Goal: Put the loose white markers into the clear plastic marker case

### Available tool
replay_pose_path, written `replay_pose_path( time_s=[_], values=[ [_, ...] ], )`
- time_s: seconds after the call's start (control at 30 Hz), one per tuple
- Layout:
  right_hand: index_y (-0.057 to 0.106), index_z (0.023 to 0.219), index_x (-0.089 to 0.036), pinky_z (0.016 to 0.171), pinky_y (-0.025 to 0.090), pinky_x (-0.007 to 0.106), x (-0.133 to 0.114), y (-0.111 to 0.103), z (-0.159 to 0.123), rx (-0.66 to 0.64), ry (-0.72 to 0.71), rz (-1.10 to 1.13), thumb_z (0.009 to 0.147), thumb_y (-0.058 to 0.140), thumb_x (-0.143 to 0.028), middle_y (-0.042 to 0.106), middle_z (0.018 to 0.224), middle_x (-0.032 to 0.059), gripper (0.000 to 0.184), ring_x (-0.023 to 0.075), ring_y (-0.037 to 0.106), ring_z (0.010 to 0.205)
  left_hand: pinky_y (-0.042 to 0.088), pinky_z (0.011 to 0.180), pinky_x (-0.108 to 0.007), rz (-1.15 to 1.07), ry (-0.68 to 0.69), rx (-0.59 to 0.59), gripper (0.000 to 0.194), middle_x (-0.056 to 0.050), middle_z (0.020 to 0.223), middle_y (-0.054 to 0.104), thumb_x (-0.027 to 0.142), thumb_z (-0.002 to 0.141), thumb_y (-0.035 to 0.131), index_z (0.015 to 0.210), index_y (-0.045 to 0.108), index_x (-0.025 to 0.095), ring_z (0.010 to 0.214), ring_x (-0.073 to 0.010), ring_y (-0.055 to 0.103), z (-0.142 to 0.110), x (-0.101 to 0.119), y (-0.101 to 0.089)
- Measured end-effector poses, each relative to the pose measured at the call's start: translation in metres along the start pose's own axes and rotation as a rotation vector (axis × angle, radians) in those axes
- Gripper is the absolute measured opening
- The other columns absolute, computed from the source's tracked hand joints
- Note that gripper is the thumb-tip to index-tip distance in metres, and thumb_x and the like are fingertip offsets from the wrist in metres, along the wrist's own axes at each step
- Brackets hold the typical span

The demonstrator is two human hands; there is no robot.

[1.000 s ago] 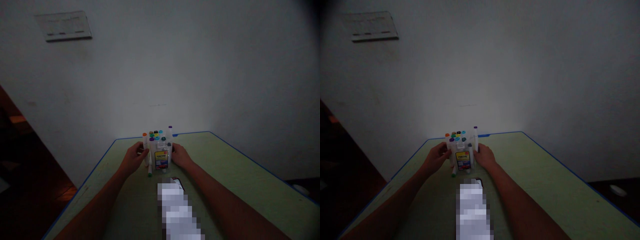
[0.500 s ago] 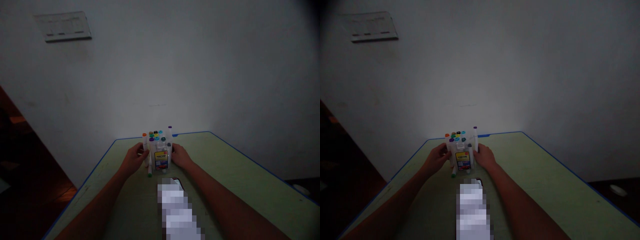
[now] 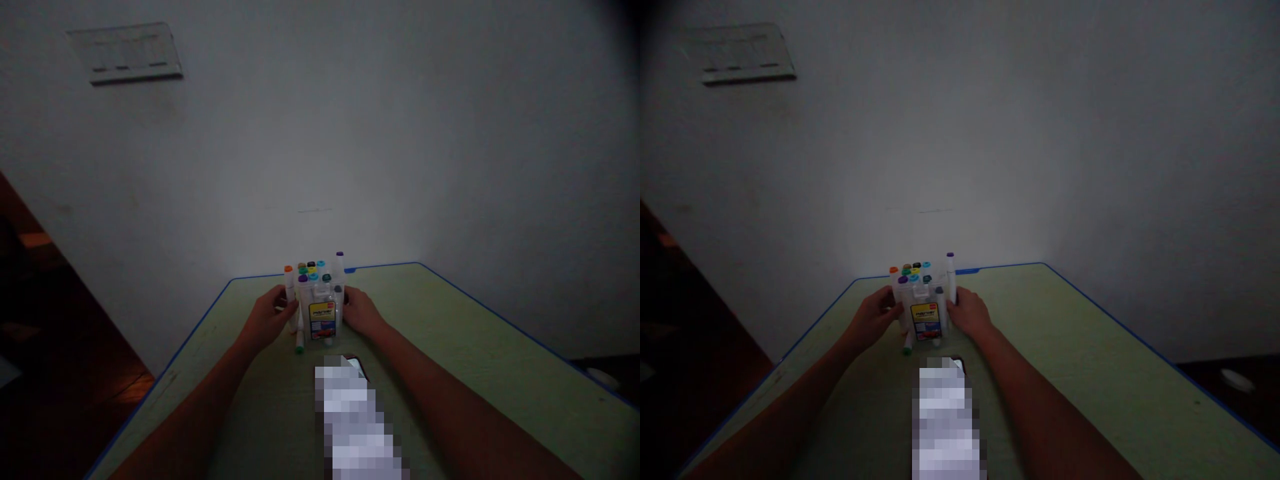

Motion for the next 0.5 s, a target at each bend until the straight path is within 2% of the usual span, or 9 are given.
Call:
replay_pose_path(
  time_s=[0.2, 0.37, 0.5],
  values=[
    [0.063, 0.085, -0.016, 0.063, 0.04, 0.025, -0.0004, -0.0004, 0.0, -0.007, -0.001, 0.006, 0.074, 0.051, -0.022, 0.067, 0.087, 0.0075, 0.017, 0.0188, 0.06, 0.077, 0.052, 0.063, -0.034, -0.001, 0.005, 0.005, 0.028, -0.007, 0.089, 0.062, 0.032, 0.073, 0.052, 0.095, 0.055, 0.015, 0.075, -0.0192, 0.059, 0.0003, -0.0001, -0.0001],
    [0.062, 0.086, -0.016, 0.062, 0.04, 0.025, -0.0007, -0.0006, -0.0004, -0.011, 0.001, 0.01, 0.074, 0.051, -0.022, 0.067, 0.087, 0.0074, 0.018, 0.0187, 0.06, 0.076, 0.052, 0.064, -0.034, -0.003, 0.002, 0.021, 0.022, -0.005, 0.081, 0.06, 0.032, 0.073, 0.053, 0.086, 0.053, 0.015, 0.076, -0.0204, 0.06, 0.0003, 0.0001, -0.0005],
    [0.063, 0.086, -0.017, 0.062, 0.04, 0.025, -0.0006, -0.0005, -0.0003, -0.003, 0.001, 0.004, 0.074, 0.051, -0.022, 0.067, 0.086, 0.0067, 0.018, 0.0183, 0.06, 0.076, 0.052, 0.063, -0.034, 0.001, 0.0, 0.021, 0.023, -0.006, 0.085, 0.061, 0.033, 0.073, 0.053, 0.088, 0.054, 0.015, 0.075, -0.02, 0.059, -0.0002, 0.0007, -0.0008]
  ],
)
Point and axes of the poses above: each hand's wrist, its own z-axis towards the middle knuckle, its own y-axis out of the palm, x = y × z, the point moved 4 cm from there along z, towards the middle knuckle
